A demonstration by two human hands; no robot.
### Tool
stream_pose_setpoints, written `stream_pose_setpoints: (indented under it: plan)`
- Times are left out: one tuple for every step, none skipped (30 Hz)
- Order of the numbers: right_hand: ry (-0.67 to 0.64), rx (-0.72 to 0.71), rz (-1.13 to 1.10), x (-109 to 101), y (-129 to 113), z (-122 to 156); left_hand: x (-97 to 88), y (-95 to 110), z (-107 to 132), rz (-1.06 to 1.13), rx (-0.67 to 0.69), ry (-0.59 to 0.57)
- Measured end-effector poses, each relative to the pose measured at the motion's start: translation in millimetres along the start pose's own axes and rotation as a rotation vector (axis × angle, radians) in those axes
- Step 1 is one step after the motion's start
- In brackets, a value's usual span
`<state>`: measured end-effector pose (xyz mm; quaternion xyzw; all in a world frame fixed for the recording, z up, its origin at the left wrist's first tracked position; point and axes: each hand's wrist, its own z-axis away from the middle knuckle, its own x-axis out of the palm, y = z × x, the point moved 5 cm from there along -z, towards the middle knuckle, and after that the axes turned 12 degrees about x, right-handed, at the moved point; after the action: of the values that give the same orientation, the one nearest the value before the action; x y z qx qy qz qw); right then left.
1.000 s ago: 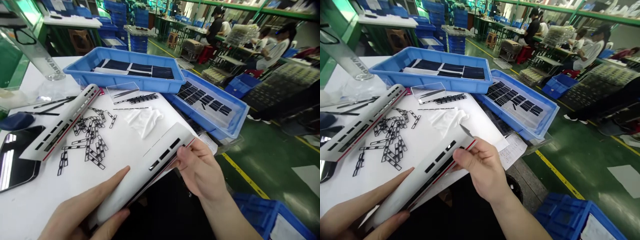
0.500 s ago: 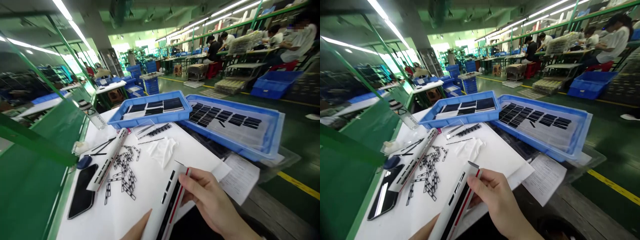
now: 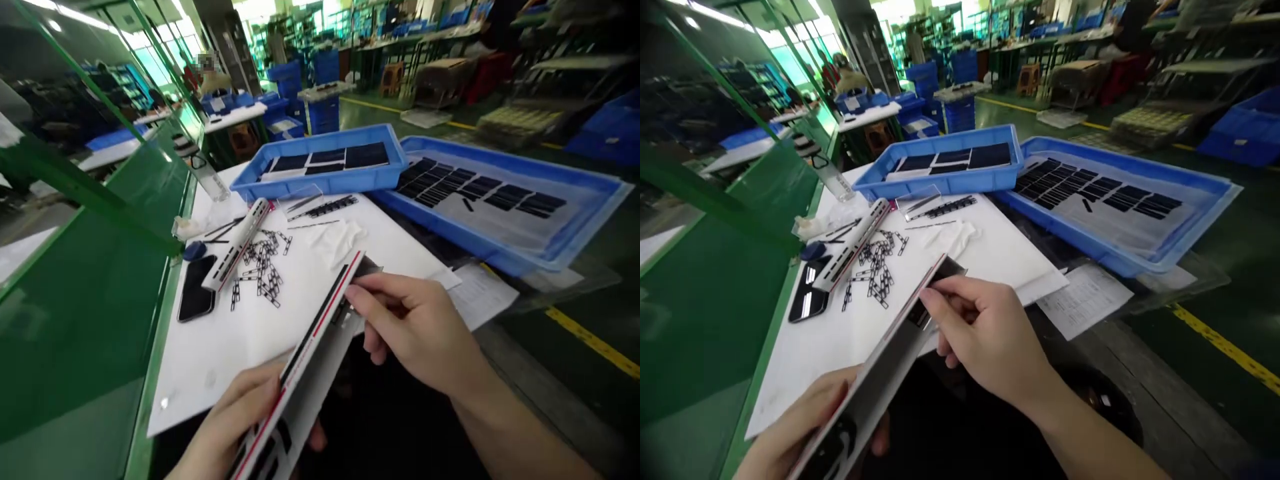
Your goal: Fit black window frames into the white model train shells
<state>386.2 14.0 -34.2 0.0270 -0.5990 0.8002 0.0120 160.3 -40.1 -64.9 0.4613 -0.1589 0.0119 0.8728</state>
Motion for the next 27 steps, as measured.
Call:
stream_pose_setpoints:
  plan:
    - [0.012, -0.004, 0.031, -1, 1, 1, 1.3, -1, 1, 0.004, -0.014, -0.028]
    - [0.016, -0.004, 0.048, -1, 2, 2, 2.2, -2, 2, 0.003, -0.024, -0.053]
    - [0.016, 0.0, 0.051, -1, 4, 2, 2.9, -3, 2, 0.0, -0.029, -0.077]
    - [0.015, 0.003, 0.049, -1, 6, 2, 3.7, -4, 3, -0.005, -0.028, -0.098]
    - [0.008, 0.005, 0.047, 0, 7, 3, 4.4, -4, 3, -0.01, -0.028, -0.115]
    - [0.002, 0.005, 0.047, 1, 8, 3, 5.2, -4, 4, -0.009, -0.032, -0.131]
    - [0.001, 0.003, 0.049, 2, 9, 3, 6.1, -3, 5, -0.006, -0.037, -0.148]
    - [0.005, 0.002, 0.049, 3, 9, 3, 6.7, -2, 5, -0.003, -0.04, -0.159]
    - [0.012, 0.004, 0.043, 3, 10, 3, 6.9, -1, 6, 0.0, -0.046, -0.166]
    - [0.017, 0.009, 0.027, 4, 11, 3, 6.7, 0, 7, 0.004, -0.058, -0.167]
    - [0.017, 0.015, 0.007, 5, 11, 3, 6.1, 0, 8, 0.007, -0.068, -0.164]
    - [0.014, 0.021, -0.014, 5, 12, 3, 4.9, 1, 8, 0.008, -0.073, -0.155]
    - [0.005, 0.027, -0.032, 6, 13, 3, 2.7, 1, 8, 0.003, -0.074, -0.134]
    - [-0.008, 0.032, -0.045, 7, 14, 2, -0.1, 1, 8, -0.002, -0.071, -0.106]
    - [-0.023, 0.037, -0.053, 8, 15, 2, -3.1, 2, 8, -0.013, -0.069, -0.081]
    - [-0.036, 0.04, -0.057, 9, 16, 2, -6.0, 3, 7, -0.027, -0.068, -0.065]
    - [-0.047, 0.044, -0.059, 10, 16, 2, -8.3, 4, 6, -0.037, -0.075, -0.063]
    - [-0.054, 0.046, -0.059, 11, 17, 1, -9.9, 5, 5, -0.04, -0.091, -0.077]
    - [-0.06, 0.046, -0.058, 11, 18, 1, -10.9, 6, 4, -0.038, -0.104, -0.103]
    - [-0.067, 0.045, -0.055, 11, 19, 0, -11.8, 7, 4, -0.036, -0.112, -0.129]
    - [-0.072, 0.043, -0.049, 12, 21, -2, -13.5, 8, 3, -0.039, -0.11, -0.141]
    - [-0.075, 0.034, -0.042, 11, 22, -4, -16.5, 8, 4, -0.05, -0.096, -0.128]
    - [-0.077, 0.021, -0.034, 11, 25, -6, -21.3, 8, 5, -0.07, -0.076, -0.087]
    - [-0.074, 0.006, -0.024, 9, 28, -9, -28.2, 7, 7, -0.098, -0.05, -0.019]
    - [-0.055, -0.008, -0.007, 6, 31, -13, -37.3, 6, 12, -0.131, -0.021, 0.069]
    - [-0.025, -0.022, 0.016, 1, 35, -18, -48.4, 7, 18, -0.169, 0.014, 0.163]
    - [0.012, -0.029, 0.036, -5, 40, -23, -61.2, 9, 25, -0.217, 0.06, 0.243]
